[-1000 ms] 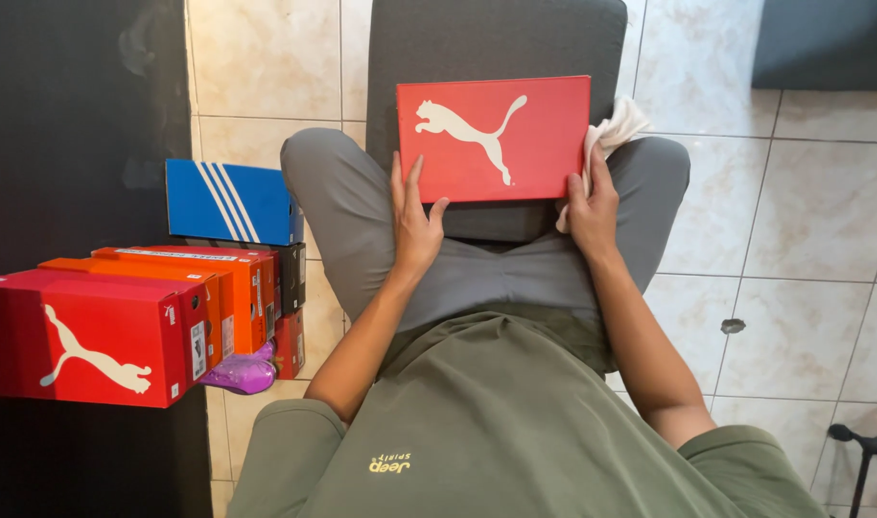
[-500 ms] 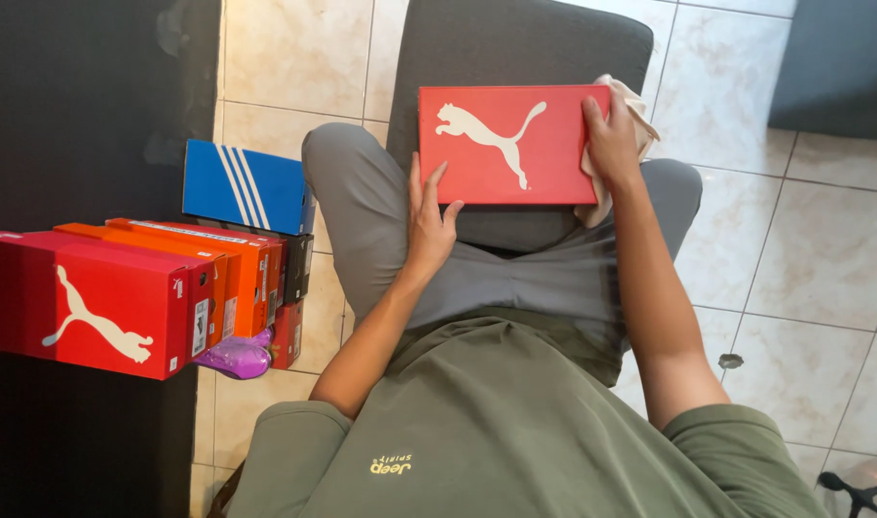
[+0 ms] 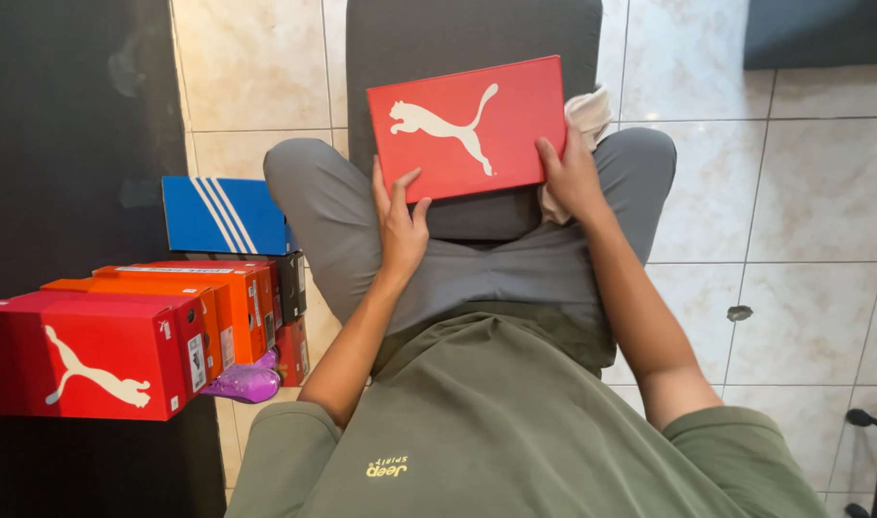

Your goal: Wiping shoeboxes with a cloth and organizing them on a shelf.

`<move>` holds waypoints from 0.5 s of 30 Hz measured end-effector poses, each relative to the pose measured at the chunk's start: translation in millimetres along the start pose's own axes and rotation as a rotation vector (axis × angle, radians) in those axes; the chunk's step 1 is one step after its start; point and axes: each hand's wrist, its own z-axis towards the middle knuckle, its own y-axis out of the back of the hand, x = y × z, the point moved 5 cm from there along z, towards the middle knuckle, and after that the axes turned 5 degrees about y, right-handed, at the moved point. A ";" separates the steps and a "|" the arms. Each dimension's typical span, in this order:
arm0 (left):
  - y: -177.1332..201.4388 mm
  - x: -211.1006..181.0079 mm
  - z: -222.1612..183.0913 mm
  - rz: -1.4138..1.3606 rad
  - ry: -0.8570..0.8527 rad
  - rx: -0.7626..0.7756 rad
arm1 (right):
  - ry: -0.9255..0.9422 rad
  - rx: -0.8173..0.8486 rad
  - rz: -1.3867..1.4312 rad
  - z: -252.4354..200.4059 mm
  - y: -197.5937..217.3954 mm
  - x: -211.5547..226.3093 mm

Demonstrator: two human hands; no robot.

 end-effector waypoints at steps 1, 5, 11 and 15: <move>0.6 -0.3 0.4 -0.002 -0.007 -0.013 | 0.027 0.010 -0.004 15.6 1.4 9.8; 1.5 -2.8 -0.1 -0.015 0.024 -0.006 | 0.014 0.055 0.025 76.8 1.4 24.8; -1.9 23.7 -4.9 -0.114 0.147 -0.033 | 0.083 0.117 -0.005 105.9 13.7 37.4; -0.8 37.4 -4.0 -0.147 0.251 -0.092 | -0.026 0.109 -0.059 70.7 6.4 14.0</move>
